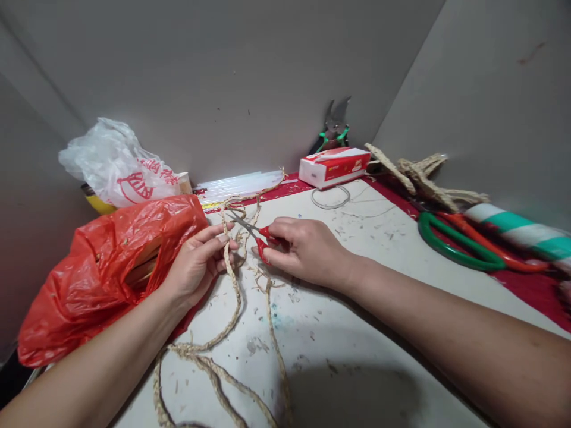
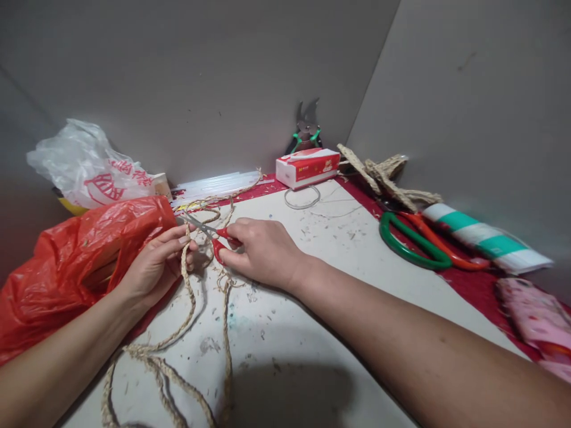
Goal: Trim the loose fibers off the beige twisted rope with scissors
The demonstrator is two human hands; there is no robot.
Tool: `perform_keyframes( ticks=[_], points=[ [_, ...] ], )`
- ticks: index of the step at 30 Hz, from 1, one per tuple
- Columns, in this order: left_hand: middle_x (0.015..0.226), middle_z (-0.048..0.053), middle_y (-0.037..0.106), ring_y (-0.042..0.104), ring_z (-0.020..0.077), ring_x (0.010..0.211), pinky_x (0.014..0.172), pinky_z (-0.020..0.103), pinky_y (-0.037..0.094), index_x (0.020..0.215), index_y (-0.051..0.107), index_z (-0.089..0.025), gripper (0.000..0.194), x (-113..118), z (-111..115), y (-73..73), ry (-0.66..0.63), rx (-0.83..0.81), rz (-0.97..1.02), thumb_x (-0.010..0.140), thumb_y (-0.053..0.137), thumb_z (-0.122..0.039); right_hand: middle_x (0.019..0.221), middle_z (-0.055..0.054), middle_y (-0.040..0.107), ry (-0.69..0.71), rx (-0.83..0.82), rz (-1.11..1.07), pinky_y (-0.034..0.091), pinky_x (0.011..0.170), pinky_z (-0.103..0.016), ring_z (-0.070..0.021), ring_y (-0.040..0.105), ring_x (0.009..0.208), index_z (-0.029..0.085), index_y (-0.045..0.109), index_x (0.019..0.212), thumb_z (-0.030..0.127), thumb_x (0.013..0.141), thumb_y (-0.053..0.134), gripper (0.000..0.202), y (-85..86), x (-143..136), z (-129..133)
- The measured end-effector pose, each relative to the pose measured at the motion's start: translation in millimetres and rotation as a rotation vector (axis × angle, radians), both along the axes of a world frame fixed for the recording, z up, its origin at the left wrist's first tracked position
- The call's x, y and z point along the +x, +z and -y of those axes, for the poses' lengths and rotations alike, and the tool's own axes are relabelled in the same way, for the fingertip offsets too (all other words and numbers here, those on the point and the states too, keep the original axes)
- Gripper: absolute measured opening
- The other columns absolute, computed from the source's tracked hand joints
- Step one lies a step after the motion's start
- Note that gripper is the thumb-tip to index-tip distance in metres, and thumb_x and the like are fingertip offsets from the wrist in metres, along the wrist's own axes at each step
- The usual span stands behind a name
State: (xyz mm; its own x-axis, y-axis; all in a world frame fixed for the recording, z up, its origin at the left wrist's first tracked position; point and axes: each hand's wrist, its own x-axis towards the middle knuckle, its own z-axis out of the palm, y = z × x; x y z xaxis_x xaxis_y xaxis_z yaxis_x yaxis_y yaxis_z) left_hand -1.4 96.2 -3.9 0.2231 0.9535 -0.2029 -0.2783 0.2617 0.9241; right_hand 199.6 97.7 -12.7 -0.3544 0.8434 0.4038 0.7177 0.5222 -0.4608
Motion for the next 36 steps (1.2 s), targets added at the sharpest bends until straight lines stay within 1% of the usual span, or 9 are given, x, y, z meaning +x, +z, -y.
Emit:
perform_keyframes(
  ticks=[2,4,9,12,18,26,29,33,36],
  points=[
    [0.069,0.002,0.068,0.057,0.0077,0.05,0.051,0.019,0.048,0.099,0.063,-0.015,0.027,0,-1,-0.6,0.001,0.002,0.01,0.073,0.069,-0.015,0.069,-0.002,0.059,-0.017,-0.008,0.159,0.026,0.056,-0.025,-0.0115,0.045,0.059,0.018,0.059,0.067,0.036,0.078,0.051,0.023,2.5,1,1],
    [0.07,0.002,0.069,0.058,0.0079,0.051,0.051,0.019,0.048,0.097,0.063,-0.015,0.027,1,0,-1.0,0.002,0.009,0.016,0.071,0.07,-0.015,0.071,-0.003,0.062,-0.035,-0.021,0.264,0.024,0.055,-0.026,-0.0125,0.047,0.059,0.018,0.06,0.068,0.038,0.079,0.049,0.026,5.1,2,1],
    [0.071,0.004,0.071,0.059,0.0085,0.052,0.051,0.019,0.049,0.094,0.062,-0.014,0.028,3,3,-2.4,-0.004,0.044,0.01,0.069,0.073,-0.017,0.077,-0.005,0.066,-0.056,0.045,0.399,0.023,0.054,-0.028,-0.0154,0.053,0.063,0.018,0.065,0.077,0.043,0.081,0.048,0.031,6.5,4,0],
    [0.071,0.004,0.071,0.06,0.0091,0.053,0.052,0.019,0.05,0.095,0.062,-0.013,0.029,4,3,-2.1,-0.007,0.051,0.002,0.069,0.074,-0.018,0.078,-0.006,0.067,-0.042,0.082,0.434,0.023,0.055,-0.029,-0.0163,0.055,0.066,0.018,0.067,0.082,0.045,0.083,0.048,0.034,5.8,6,-1],
    [0.076,0.006,0.072,0.063,0.0102,0.059,0.055,0.02,0.052,0.096,0.062,-0.012,0.027,4,5,0.0,-0.024,0.035,0.021,0.071,0.071,-0.013,0.079,-0.004,0.068,0.0,0.065,0.444,0.022,0.055,-0.029,-0.0153,0.056,0.066,0.018,0.067,0.082,0.039,0.09,0.043,0.033,6.2,7,-4],
    [0.078,0.006,0.073,0.064,0.0109,0.061,0.06,0.022,0.053,0.104,0.067,-0.013,0.035,1,1,-1.3,0.017,0.069,-0.035,0.07,0.072,-0.018,0.081,-0.006,0.067,0.005,0.067,0.448,0.027,0.057,-0.029,-0.0172,0.057,0.069,0.017,0.068,0.085,0.045,0.083,0.049,0.034,8.5,8,-2],
    [0.077,0.006,0.073,0.064,0.0109,0.061,0.06,0.021,0.052,0.103,0.067,-0.012,0.035,1,1,-2.3,0.025,0.081,-0.046,0.07,0.073,-0.018,0.081,-0.007,0.067,0.009,0.091,0.5,0.027,0.058,-0.03,-0.0183,0.058,0.072,0.017,0.068,0.089,0.044,0.084,0.049,0.034,10.6,8,-1],
    [0.077,0.007,0.073,0.062,0.0098,0.059,0.058,0.02,0.051,0.102,0.068,-0.011,0.034,2,2,-2.9,0.017,0.089,-0.072,0.069,0.073,-0.019,0.08,-0.008,0.066,0.005,0.136,0.582,0.026,0.058,-0.031,-0.0196,0.058,0.072,0.016,0.068,0.086,0.045,0.085,0.049,0.035,14.0,8,0],
    [0.076,0.007,0.073,0.061,0.0083,0.057,0.056,0.018,0.05,0.102,0.068,-0.011,0.033,2,2,-3.0,0.015,0.099,-0.074,0.07,0.073,-0.019,0.076,-0.007,0.066,0.011,0.119,0.613,0.024,0.057,-0.031,-0.0188,0.057,0.069,0.017,0.068,0.084,0.042,0.087,0.049,0.032,15.0,8,0]
  ],
)
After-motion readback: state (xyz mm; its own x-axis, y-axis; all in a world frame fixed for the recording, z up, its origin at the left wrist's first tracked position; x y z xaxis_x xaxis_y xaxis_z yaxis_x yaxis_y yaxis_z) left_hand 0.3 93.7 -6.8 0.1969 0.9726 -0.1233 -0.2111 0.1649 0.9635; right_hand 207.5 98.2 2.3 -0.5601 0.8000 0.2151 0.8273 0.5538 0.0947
